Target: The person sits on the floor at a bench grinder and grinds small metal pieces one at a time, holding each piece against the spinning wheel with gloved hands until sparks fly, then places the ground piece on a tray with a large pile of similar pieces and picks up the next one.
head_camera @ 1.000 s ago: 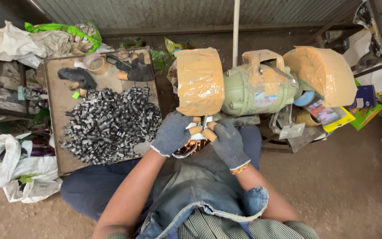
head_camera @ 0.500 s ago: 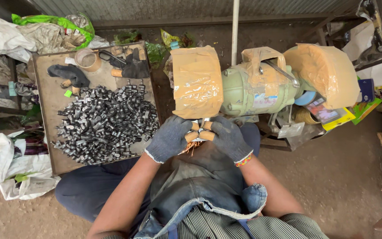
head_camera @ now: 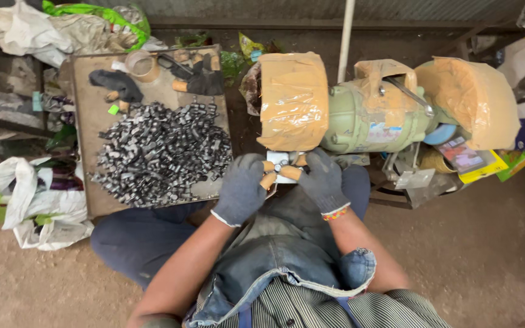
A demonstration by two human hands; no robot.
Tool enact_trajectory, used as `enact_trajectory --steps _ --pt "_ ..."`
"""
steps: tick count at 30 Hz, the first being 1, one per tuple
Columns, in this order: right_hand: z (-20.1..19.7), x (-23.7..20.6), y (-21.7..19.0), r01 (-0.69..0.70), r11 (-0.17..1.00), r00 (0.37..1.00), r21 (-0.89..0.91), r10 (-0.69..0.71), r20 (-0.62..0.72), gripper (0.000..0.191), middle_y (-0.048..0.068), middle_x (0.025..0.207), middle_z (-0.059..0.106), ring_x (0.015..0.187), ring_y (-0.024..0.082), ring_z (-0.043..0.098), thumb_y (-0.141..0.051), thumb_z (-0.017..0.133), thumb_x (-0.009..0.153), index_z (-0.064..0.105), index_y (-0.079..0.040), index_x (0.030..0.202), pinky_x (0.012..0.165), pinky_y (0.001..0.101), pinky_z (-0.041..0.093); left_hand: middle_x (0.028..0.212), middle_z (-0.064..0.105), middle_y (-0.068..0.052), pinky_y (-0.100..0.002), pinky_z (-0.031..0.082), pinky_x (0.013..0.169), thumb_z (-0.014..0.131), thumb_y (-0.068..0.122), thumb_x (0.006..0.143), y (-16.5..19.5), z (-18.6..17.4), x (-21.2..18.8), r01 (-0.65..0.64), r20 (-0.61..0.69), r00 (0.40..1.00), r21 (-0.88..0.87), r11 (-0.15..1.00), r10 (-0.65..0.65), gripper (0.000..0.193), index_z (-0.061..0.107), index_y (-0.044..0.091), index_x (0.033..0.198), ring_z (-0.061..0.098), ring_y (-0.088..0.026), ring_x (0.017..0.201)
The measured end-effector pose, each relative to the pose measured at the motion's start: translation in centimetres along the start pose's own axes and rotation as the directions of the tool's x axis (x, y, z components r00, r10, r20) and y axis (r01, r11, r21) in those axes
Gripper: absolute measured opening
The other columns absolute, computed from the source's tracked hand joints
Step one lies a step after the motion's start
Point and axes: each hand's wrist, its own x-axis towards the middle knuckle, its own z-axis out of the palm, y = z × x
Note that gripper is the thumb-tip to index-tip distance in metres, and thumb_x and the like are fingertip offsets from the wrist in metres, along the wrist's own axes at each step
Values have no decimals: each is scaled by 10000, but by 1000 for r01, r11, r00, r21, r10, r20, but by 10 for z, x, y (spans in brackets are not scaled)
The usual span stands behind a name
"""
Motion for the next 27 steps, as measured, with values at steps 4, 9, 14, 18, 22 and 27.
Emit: enact_trajectory --steps 4,9,14,18,22,27 --pt "-16 -26 -22 77 996 996 49 -79 44 425 114 861 690 779 322 672 -370 874 716 727 -62 970 662 438 537 1105 661 -143 -473 514 867 716 285 893 11 5 -38 48 122 992 -100 994 -36 265 703 78 1059 639 -365 1030" --pt "-9 -64 -32 133 990 972 54 -141 187 230 85 997 732 884 285 703 -302 751 888 723 -109 1009 771 419 554 1097 671 -156 -478 521 876 709 294 908 5 2 -65 265 287 929 -71 962 -234 290 708 71 1094 667 -368 1021" --pt "12 -79 -12 440 880 881 -178 -385 274 160 39 1067 737 937 278 706 -266 662 856 731 -200 984 799 434 534 1168 647 -195 -517 518 886 688 170 879 -30 -2 -54 667 86 735 86 740 -673 319 622 62 1171 655 -410 1049" --pt "12 -80 -7 92 991 898 -101 -38 437 222 49 1077 727 920 286 702 -321 702 902 747 -186 1073 775 411 540 1238 607 -229 -537 516 864 681 128 863 -41 0 -53 662 59 745 46 748 -664 360 585 59 1202 644 -443 1022" --pt "5 -79 -14 426 905 838 8 -398 373 188 70 1108 720 925 293 698 -215 674 876 750 -168 1042 729 417 538 1144 654 -223 -540 512 876 690 163 893 -37 1 -55 651 -93 755 -23 759 -650 321 590 53 1178 643 -445 1057" --pt "-3 -69 -23 245 963 906 107 -267 328 179 105 1055 726 930 324 685 -239 699 893 742 -127 1025 754 430 537 1081 709 -179 -516 523 872 717 242 881 -27 -8 -51 766 -7 643 -14 643 -766 288 646 99 1121 684 -400 1010"
